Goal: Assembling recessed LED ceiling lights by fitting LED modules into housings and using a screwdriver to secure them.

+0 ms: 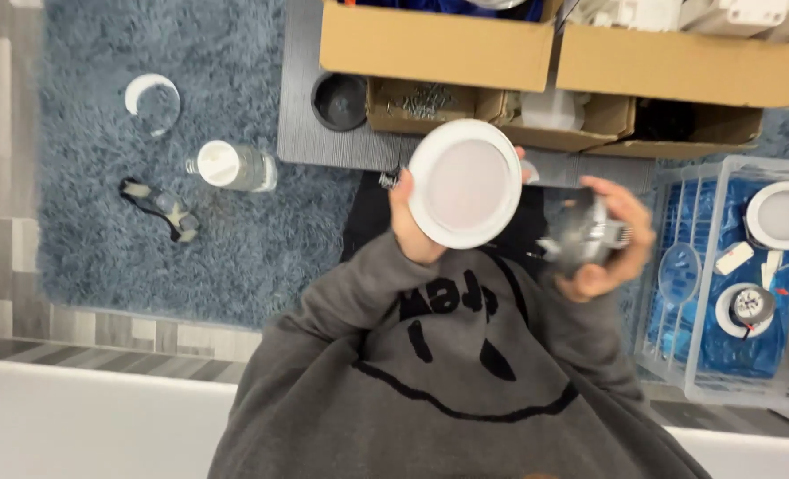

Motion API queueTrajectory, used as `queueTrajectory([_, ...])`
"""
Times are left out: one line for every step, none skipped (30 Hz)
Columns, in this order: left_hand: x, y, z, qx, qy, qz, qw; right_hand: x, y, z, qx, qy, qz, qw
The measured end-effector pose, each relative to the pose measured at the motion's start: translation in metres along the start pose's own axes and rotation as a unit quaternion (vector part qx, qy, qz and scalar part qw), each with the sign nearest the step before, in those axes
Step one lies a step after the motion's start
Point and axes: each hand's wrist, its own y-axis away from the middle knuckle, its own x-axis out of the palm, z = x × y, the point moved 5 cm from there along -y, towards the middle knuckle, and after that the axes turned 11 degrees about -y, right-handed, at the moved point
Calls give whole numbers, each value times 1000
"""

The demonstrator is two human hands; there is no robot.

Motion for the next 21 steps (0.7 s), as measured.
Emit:
queueTrajectory([8, 3, -10, -19, 13, -73, 997, -20, 4, -5, 13, 7, 29, 999])
queueTrajectory([-5, 5, -21, -21, 16, -78, 997, -33, -4, 10, 18, 9, 31, 999])
queueTrajectory([-11, 6, -31, -37, -12, -4, 999, -38, -11, 16, 98, 60, 118, 986])
queueTrajectory([-16, 7, -41, -51, -41, 72, 995, -44, -16, 20, 174, 108, 203, 958])
queueTrajectory([-25, 12, -45, -51, -39, 69, 996, -66, -6, 10, 177, 109, 205, 956])
queueTrajectory([-39, 19, -47, -80, -58, 8, 995, -85, 14, -12, 299, 175, 294, 891])
queueTrajectory([-54, 27, -49, -108, -76, -53, 990, -108, 37, -30, 412, 237, 373, 797])
queueTrajectory([-68, 28, -47, -110, -75, -54, 990, -123, 66, -50, 414, 237, 373, 796])
queueTrajectory([-85, 29, -48, -81, -90, -82, 989, -142, 96, -71, 424, 303, 376, 766])
queueTrajectory([-101, 29, -49, -51, -104, -107, 987, -162, 125, -91, 429, 369, 376, 734])
queueTrajectory([-95, 26, -49, -54, -104, -107, 987, -170, 149, -108, 431, 370, 375, 733])
queueTrajectory([-89, 26, -51, -50, -128, -107, 985, -179, 168, -124, 393, 420, 346, 741])
queueTrajectory([-82, 25, -53, -46, -152, -108, 981, -187, 188, -138, 354, 467, 317, 746])
queueTrajectory([-78, 25, -53, -48, -153, -108, 981, -189, 204, -148, 356, 467, 316, 746])
queueTrajectory([-74, 24, -52, -49, -163, -109, 979, -191, 216, -155, 320, 494, 301, 750])
queueTrajectory([-70, 23, -52, -50, -174, -110, 977, -191, 228, -163, 283, 521, 284, 754])
queueTrajectory([-67, 21, -53, -50, -176, -109, 977, -180, 216, -157, 284, 520, 283, 754])
queueTrajectory([-65, 21, -54, -45, -188, -112, 975, -171, 207, -153, 341, 467, 281, 766])
queueTrajectory([-63, 20, -54, -39, -201, -114, 972, -162, 198, -150, 397, 411, 277, 772])
queueTrajectory([-61, 19, -54, -41, -203, -116, 972, -148, 179, -138, 399, 410, 277, 772])
queueTrajectory([-58, 19, -55, -31, -223, -119, 967, -129, 156, -124, 373, 328, 268, 826])
